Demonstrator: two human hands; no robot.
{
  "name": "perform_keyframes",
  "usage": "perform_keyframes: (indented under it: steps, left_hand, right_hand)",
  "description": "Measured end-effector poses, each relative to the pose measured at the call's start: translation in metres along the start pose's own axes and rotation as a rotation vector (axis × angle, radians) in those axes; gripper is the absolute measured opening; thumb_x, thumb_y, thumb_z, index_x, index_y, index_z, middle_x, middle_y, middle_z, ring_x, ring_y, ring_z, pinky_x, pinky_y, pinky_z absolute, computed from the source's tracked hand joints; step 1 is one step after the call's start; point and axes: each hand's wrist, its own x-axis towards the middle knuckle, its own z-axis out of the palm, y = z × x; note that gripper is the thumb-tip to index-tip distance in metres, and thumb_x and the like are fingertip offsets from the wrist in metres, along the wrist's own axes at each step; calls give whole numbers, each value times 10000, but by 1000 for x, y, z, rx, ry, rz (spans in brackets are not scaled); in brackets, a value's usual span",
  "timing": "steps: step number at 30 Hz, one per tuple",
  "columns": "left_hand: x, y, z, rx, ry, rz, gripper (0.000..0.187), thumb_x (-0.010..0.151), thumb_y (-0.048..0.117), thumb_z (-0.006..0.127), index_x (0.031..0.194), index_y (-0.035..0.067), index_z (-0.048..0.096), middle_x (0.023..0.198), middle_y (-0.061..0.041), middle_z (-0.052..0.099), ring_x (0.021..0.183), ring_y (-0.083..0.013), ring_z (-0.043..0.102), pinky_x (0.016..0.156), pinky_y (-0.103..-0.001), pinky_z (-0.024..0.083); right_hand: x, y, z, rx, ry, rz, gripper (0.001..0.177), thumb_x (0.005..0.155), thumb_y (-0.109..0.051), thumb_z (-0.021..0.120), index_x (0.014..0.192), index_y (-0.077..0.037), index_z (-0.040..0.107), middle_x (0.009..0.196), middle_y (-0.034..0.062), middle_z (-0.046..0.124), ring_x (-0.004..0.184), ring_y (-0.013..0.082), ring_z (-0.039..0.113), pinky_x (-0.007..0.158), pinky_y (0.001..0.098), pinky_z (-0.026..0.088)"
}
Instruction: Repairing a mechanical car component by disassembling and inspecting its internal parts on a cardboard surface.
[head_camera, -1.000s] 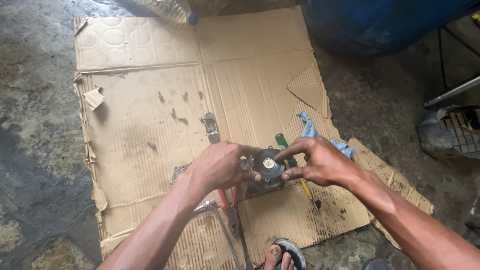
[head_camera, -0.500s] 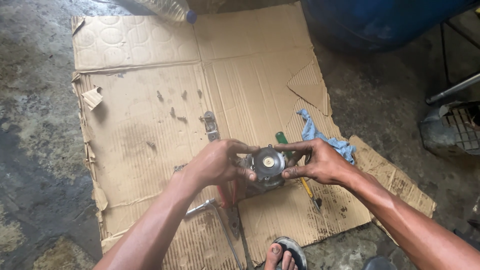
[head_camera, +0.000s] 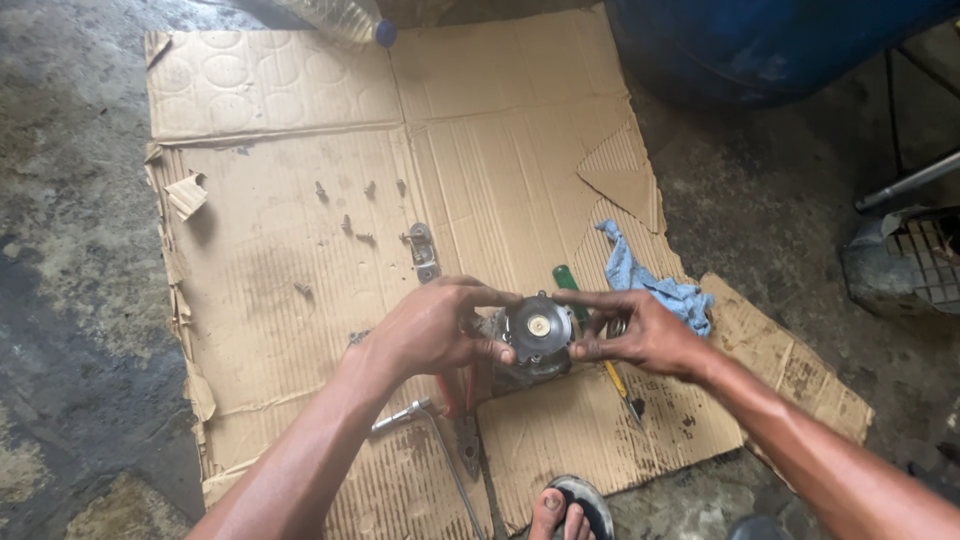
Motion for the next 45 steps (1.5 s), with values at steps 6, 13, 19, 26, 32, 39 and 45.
perform_keyframes:
  steps: [6, 13, 19, 26, 32, 39, 45]
  left_hand:
    - [0, 8, -8, 32, -21, -6, 760, 602, 518, 862, 1292, 241, 702, 1257, -95, 698, 1182, -293, 649, 976, -434, 515]
    - [-3, 11, -13, 4, -63, -52, 800, 606, 522, 868, 1327, 229, 682, 1208, -135, 721, 1141, -290, 685, 977, -416, 534]
    - [-3, 11, -14, -70, -38, -25, 761, 659, 472, 885, 1319, 148, 687, 1245, -155, 722, 1137, -298, 700, 987, -418, 531]
    - [-4, 10, -17, -116, -16, -20, 730, 672, 388, 864, 1327, 133, 671, 1263, -174, 697, 1132, -320, 696, 960, -420, 546]
    - [-6, -2, -21, -143, 30, -118, 619, 730, 331, 827, 1298, 127, 691, 1319, -167, 671, 1213, -318, 649, 1026, -445, 516]
    - [-11, -2, -49, -170, 133, -254, 613, 749, 387, 796, 1297, 140, 675, 1380, -141, 644, 1242, -330, 642, 1056, -498, 509]
    - [-10, 10, -50, -175, 144, -285, 627, 728, 376, 810, 1294, 139, 681, 1369, -154, 629, 1229, -334, 634, 1026, -490, 515]
  right_hand:
    - [19, 0, -48, -3, 105, -50, 498, 866, -112, 635, 1362, -148, 629, 1144, 57, 734, 1019, 204, 729, 871, 468, 652]
    - [-1, -50, -33, -116, 164, -83, 390, 905, -114, 653, 1295, -134, 656, 1220, 82, 738, 1103, 190, 715, 957, 385, 584]
    - [-6, -64, -6, -24, 215, -165, 313, 762, -136, 804, 1072, -101, 775, 1068, 67, 801, 953, 214, 787, 872, 376, 664]
    - [-7, -78, 12, -371, 75, -242, 359, 751, -130, 804, 1110, -120, 799, 1073, 87, 807, 1027, 209, 765, 944, 359, 581]
    - [-8, -93, 17, -500, -2, -221, 451, 787, -65, 724, 1232, -135, 743, 1089, 110, 784, 1022, 243, 766, 956, 353, 584]
    - [-8, -94, 18, -539, -16, -273, 458, 788, -38, 737, 1236, -133, 737, 1103, 102, 773, 1028, 250, 752, 928, 372, 590]
    - [-12, -100, 16, -547, -22, -224, 475, 784, -77, 769, 1249, -162, 722, 1093, 85, 778, 1029, 225, 752, 946, 365, 586]
